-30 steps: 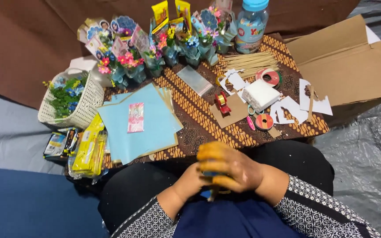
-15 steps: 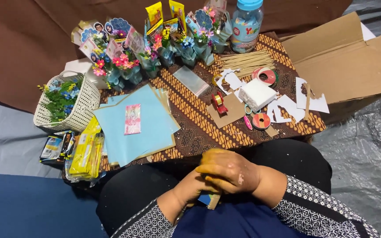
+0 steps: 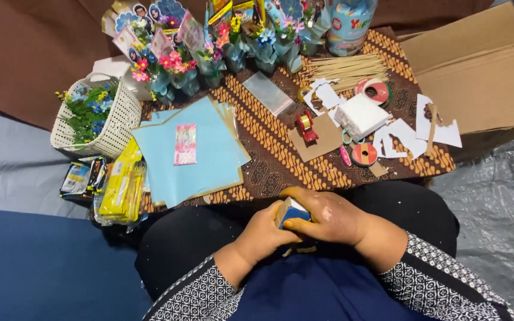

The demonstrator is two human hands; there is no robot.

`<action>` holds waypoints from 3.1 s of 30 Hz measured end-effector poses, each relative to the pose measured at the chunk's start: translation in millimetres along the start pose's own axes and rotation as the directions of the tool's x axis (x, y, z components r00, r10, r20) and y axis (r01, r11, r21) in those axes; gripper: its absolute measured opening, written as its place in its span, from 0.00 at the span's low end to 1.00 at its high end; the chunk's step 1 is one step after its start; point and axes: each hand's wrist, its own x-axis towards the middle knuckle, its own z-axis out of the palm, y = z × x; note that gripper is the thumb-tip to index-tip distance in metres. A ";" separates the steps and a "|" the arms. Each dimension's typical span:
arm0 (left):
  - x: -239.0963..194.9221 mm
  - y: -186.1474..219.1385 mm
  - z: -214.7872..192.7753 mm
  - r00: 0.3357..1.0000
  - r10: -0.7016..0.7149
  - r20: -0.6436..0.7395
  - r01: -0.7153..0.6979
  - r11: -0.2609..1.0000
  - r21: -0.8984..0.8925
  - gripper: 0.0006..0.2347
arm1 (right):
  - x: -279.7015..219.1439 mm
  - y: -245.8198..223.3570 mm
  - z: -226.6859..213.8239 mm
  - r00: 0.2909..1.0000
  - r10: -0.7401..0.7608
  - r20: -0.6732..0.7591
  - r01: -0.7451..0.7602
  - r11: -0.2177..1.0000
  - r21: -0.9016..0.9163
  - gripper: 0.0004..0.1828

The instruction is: Assembling a base for a floral arrangement by wrapping a foam block in cardboard and securing it with tape.

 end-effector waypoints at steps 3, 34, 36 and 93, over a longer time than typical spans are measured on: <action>-7.0 25.7 -4.7 1.000 -0.022 -0.019 0.024 0.992 0.123 0.19 | 1.5 15.4 9.3 0.997 -0.051 -0.060 0.048 0.998 -0.047 0.24; 149.1 -44.6 -70.6 0.899 -0.163 0.406 -0.129 0.787 0.604 0.31 | 80.5 139.2 73.6 0.967 0.147 -0.206 -0.068 0.935 0.349 0.14; 156.5 -39.2 -70.5 0.973 -0.088 0.215 -0.126 0.579 0.805 0.34 | 95.7 162.0 80.8 0.897 0.358 -0.258 -0.256 0.898 0.358 0.15; 190.4 -93.7 -29.0 0.345 0.938 -0.024 -0.469 0.195 0.861 0.05 | 100.2 166.5 91.3 0.720 -0.482 -0.499 0.162 0.816 -0.555 0.11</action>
